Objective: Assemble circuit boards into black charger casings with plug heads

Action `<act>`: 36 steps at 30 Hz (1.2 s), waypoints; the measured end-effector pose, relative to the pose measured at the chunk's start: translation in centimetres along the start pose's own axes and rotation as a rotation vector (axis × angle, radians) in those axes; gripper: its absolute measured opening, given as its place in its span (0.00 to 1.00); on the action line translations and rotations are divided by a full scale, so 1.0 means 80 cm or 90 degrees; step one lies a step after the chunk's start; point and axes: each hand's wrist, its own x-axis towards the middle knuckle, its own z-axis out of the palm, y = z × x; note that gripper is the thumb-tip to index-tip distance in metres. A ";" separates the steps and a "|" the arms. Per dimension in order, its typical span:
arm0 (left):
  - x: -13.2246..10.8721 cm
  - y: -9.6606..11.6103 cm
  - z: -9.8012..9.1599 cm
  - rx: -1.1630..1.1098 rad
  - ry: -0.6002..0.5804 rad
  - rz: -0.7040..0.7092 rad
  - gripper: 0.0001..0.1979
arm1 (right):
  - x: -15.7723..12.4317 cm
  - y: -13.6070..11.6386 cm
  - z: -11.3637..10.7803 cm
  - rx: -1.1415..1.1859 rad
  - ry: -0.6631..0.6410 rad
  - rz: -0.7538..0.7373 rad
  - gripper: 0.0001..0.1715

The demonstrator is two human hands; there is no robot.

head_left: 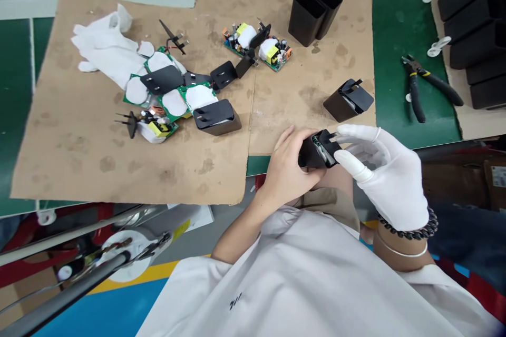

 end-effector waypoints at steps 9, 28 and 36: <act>0.000 0.003 -0.003 -0.262 0.008 -0.142 0.27 | -0.022 0.005 0.024 0.177 0.154 -0.008 0.13; 0.000 -0.009 -0.008 -0.377 -0.005 -0.052 0.32 | -0.043 0.010 0.047 0.065 0.143 -0.302 0.36; -0.002 -0.010 -0.007 -0.307 -0.016 -0.045 0.28 | -0.037 0.003 0.041 0.060 0.132 -0.309 0.39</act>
